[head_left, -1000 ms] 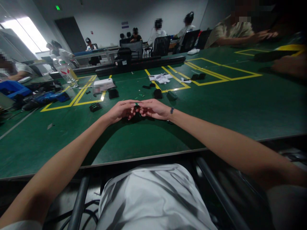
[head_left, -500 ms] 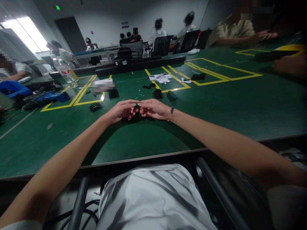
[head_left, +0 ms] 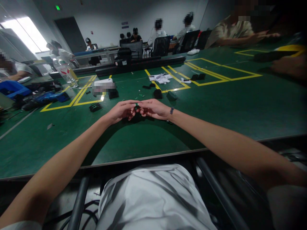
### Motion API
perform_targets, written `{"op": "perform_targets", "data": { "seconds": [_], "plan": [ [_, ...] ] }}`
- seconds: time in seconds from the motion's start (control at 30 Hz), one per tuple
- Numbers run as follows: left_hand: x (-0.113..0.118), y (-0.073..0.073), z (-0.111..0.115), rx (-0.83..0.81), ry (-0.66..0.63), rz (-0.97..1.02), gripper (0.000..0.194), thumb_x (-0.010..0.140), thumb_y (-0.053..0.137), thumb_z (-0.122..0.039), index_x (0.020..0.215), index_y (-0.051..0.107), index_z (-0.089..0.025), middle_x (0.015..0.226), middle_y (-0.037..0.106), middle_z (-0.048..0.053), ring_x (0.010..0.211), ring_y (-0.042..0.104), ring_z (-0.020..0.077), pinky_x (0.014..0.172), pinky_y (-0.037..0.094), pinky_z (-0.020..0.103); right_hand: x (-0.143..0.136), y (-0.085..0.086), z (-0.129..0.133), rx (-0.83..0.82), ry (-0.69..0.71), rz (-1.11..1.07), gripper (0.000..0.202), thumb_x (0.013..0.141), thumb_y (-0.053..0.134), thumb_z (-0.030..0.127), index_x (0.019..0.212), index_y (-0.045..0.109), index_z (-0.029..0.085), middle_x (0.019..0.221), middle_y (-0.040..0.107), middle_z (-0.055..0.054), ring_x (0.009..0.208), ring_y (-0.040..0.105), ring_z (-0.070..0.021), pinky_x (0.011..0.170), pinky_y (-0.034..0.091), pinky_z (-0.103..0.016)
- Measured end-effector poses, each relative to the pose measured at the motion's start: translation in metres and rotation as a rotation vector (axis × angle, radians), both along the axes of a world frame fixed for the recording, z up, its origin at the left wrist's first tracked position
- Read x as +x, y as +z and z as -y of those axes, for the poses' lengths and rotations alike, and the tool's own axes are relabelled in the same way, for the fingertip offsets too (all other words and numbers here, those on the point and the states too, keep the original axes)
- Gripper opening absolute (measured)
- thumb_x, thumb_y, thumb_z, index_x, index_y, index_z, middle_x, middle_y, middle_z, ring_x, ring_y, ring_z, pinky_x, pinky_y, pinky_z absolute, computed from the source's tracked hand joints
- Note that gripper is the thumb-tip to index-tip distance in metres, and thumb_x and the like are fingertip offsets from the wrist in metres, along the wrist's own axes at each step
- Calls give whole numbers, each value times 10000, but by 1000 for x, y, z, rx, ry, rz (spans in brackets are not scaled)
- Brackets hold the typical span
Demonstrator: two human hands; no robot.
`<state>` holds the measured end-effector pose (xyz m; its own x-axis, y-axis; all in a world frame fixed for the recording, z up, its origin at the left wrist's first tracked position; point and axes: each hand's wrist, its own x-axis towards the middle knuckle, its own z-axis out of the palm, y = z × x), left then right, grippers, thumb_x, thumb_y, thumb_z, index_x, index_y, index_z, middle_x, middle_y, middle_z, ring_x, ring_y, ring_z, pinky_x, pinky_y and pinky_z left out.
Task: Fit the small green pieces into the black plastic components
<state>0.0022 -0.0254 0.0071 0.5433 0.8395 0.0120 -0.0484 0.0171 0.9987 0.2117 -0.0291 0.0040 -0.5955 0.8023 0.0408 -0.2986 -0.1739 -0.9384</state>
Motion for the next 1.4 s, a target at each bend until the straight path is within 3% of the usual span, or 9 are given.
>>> {"op": "perform_targets", "data": {
  "seconds": [0.5, 1.0, 1.4],
  "plan": [
    [3, -2, 2, 83, 7, 4, 428, 826, 664, -297, 1226, 663, -145, 642, 640, 31, 534, 574, 123, 477, 434, 222, 0, -1, -1, 14, -20, 44, 176, 779, 790, 243, 877, 732, 108, 731, 645, -38, 627, 559, -88, 562, 461, -213],
    [2, -4, 2, 105, 7, -6, 438, 845, 664, -371, 1227, 665, -156, 674, 644, 45, 557, 585, 126, 473, 436, 211, 1, -2, -2, 29, -12, 43, 211, 759, 795, 258, 902, 741, 113, 774, 667, -45, 642, 561, -88, 574, 457, -218],
    [2, -3, 2, 90, 4, 2, 398, 825, 687, -319, 1194, 688, -169, 731, 655, 48, 580, 583, 115, 492, 437, 208, 1, -3, -2, 42, -14, 52, 198, 761, 788, 257, 887, 734, 113, 774, 662, -43, 644, 561, -90, 573, 452, -222]
  ]
}}
